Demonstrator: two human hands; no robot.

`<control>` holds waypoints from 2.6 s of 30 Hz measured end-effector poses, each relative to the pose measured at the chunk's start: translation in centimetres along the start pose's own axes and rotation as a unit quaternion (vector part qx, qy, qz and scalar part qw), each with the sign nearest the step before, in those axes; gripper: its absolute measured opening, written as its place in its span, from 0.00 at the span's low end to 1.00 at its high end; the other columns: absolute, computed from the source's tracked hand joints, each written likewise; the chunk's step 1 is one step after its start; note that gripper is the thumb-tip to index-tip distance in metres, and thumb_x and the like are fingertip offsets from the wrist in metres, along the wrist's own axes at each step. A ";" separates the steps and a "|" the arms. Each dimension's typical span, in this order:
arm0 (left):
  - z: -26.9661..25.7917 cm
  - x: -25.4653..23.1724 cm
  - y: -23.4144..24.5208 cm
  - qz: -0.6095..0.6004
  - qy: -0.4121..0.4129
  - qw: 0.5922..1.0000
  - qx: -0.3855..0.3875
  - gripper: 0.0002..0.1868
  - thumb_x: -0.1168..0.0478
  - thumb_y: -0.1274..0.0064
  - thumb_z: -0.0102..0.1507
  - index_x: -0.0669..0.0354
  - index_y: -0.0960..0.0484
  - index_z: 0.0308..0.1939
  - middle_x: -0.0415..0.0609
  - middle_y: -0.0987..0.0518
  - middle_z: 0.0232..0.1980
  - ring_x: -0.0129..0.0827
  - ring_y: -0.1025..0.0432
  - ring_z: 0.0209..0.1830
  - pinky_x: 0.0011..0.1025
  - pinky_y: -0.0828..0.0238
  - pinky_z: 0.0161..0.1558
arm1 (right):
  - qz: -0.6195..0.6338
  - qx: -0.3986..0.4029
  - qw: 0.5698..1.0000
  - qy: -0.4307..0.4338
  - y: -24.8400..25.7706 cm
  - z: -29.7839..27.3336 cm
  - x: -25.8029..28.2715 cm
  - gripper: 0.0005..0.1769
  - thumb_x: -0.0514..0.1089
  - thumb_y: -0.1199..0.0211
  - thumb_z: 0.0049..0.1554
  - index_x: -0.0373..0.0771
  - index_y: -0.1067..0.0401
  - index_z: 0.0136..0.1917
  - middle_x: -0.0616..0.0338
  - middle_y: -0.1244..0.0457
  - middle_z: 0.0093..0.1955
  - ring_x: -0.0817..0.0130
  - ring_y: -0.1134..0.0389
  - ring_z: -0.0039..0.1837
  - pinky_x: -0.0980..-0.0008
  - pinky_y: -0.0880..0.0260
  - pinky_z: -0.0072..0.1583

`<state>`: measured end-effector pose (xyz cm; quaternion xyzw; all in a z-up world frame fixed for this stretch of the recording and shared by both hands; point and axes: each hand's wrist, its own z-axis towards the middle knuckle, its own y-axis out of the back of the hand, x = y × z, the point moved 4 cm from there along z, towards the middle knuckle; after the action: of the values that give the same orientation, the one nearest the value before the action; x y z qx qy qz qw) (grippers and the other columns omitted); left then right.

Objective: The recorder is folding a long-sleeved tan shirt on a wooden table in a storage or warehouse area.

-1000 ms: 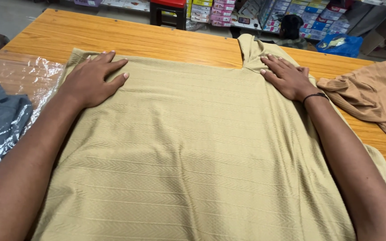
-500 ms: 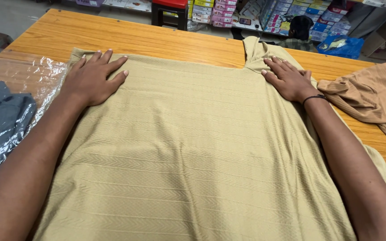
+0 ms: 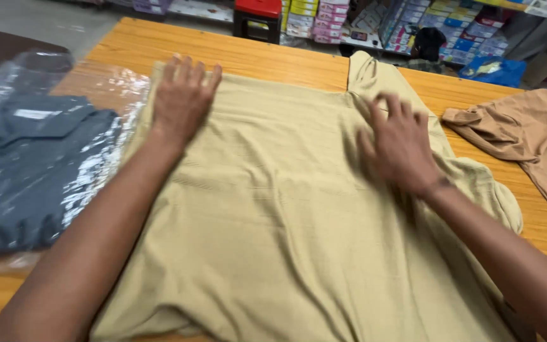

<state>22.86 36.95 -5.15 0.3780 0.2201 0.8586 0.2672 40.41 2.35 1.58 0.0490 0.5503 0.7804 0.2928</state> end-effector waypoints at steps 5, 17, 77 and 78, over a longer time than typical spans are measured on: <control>-7.5 -0.5 16.6 -0.268 0.027 0.935 0.231 0.27 0.50 0.54 0.71 0.58 0.29 0.70 0.58 0.28 0.72 0.45 0.34 0.72 0.49 0.42 0.75 | 0.142 0.168 0.975 -0.011 8.1 -13.6 7.3 0.39 0.68 0.55 0.61 0.50 0.47 0.79 0.53 0.53 0.81 0.58 0.51 0.79 0.45 0.56 0.73; -22.0 4.8 25.7 -0.438 -0.005 0.860 0.264 0.38 0.38 0.61 0.67 0.47 0.40 0.79 0.54 0.50 0.83 0.47 0.54 0.82 0.46 0.61 0.74 | 0.053 0.146 0.988 0.016 6.5 -31.7 2.1 0.48 0.71 0.53 0.52 0.65 0.56 0.83 0.65 0.63 0.87 0.61 0.62 0.83 0.51 0.62 0.73; -33.7 10.8 32.1 -0.465 -0.035 0.883 0.063 0.19 0.64 0.40 0.46 0.51 0.13 0.42 0.39 0.15 0.48 0.33 0.23 0.50 0.38 0.35 0.57 | 0.129 0.149 0.979 -0.052 -1.0 -37.0 1.4 0.13 0.57 0.41 0.53 0.62 0.18 0.47 0.78 0.28 0.41 0.81 0.28 0.52 0.71 0.36 0.62; -33.7 11.1 32.1 -0.462 -0.012 0.885 0.048 0.20 0.63 0.44 0.49 0.50 0.15 0.46 0.38 0.16 0.52 0.32 0.24 0.55 0.38 0.36 0.62 | 0.126 0.105 0.986 -0.023 -0.4 -36.9 2.0 0.14 0.57 0.43 0.53 0.62 0.19 0.48 0.78 0.28 0.44 0.80 0.28 0.54 0.70 0.37 0.63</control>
<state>-18.75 13.56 -1.43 0.2562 0.4078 0.6213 0.6181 24.19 -27.22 -13.65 0.1665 0.6119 0.7474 0.1981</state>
